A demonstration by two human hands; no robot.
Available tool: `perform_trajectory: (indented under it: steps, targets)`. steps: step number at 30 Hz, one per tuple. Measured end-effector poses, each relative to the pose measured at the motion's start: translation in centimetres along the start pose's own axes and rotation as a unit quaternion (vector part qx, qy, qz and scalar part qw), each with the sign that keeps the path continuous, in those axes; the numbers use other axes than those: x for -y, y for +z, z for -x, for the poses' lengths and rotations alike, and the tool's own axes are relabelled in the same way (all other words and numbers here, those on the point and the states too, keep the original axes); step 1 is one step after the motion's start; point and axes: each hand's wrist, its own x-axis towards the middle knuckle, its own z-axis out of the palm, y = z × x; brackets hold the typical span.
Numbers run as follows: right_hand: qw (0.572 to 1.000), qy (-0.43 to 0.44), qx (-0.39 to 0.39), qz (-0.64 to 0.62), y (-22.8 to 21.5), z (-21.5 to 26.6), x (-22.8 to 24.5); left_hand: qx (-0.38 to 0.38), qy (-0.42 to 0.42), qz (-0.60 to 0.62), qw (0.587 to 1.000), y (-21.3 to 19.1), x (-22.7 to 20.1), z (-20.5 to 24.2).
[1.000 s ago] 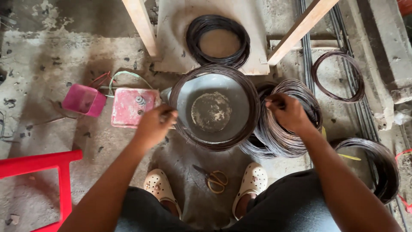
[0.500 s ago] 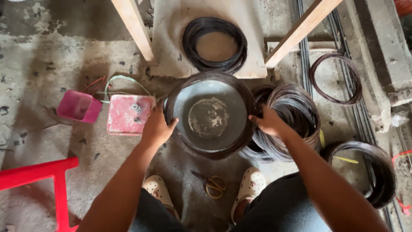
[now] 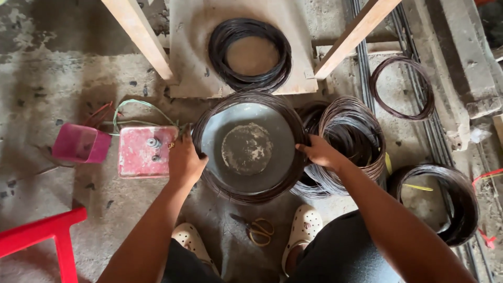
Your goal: The person sits on the floor and handles several coils of dark wire. They pick up a coil, untangle it, and straighten the wire by hand, then place it back down among other coils.
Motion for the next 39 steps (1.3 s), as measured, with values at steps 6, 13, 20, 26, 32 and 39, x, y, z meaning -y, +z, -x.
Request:
perform_trajectory:
  steps: [6, 13, 20, 26, 32, 39]
  targets:
    - [0.999, -0.029, -0.01, 0.044, -0.2, -0.7, -0.5, -0.018, -0.044, 0.009, 0.999, 2.3, 0.8, -1.4]
    - [0.993, -0.055, -0.039, 0.095, -0.6, -0.5, 0.2, -0.035, -0.056, 0.062, 0.996, 1.7, 1.1, -1.4]
    - [0.995, -0.038, -0.063, 0.061, -0.8, -0.9, -0.9, -0.06, -0.031, 0.077, 0.995, 0.2, 0.2, -1.3]
    - [0.996, -0.041, -0.075, 0.039, -0.9, 1.1, 0.5, -0.085, -0.031, 0.049, 0.995, -0.2, -0.6, -0.9]
    - [0.987, -0.031, -0.156, -0.032, -1.7, 2.7, 1.7, -0.163, -0.008, 0.169, 0.972, -1.2, -2.1, -1.1]
    - [0.94, -0.016, -0.29, -0.178, -4.4, 1.3, 0.1, -0.212, 0.007, 0.39, 0.896, -4.1, -6.3, 0.5]
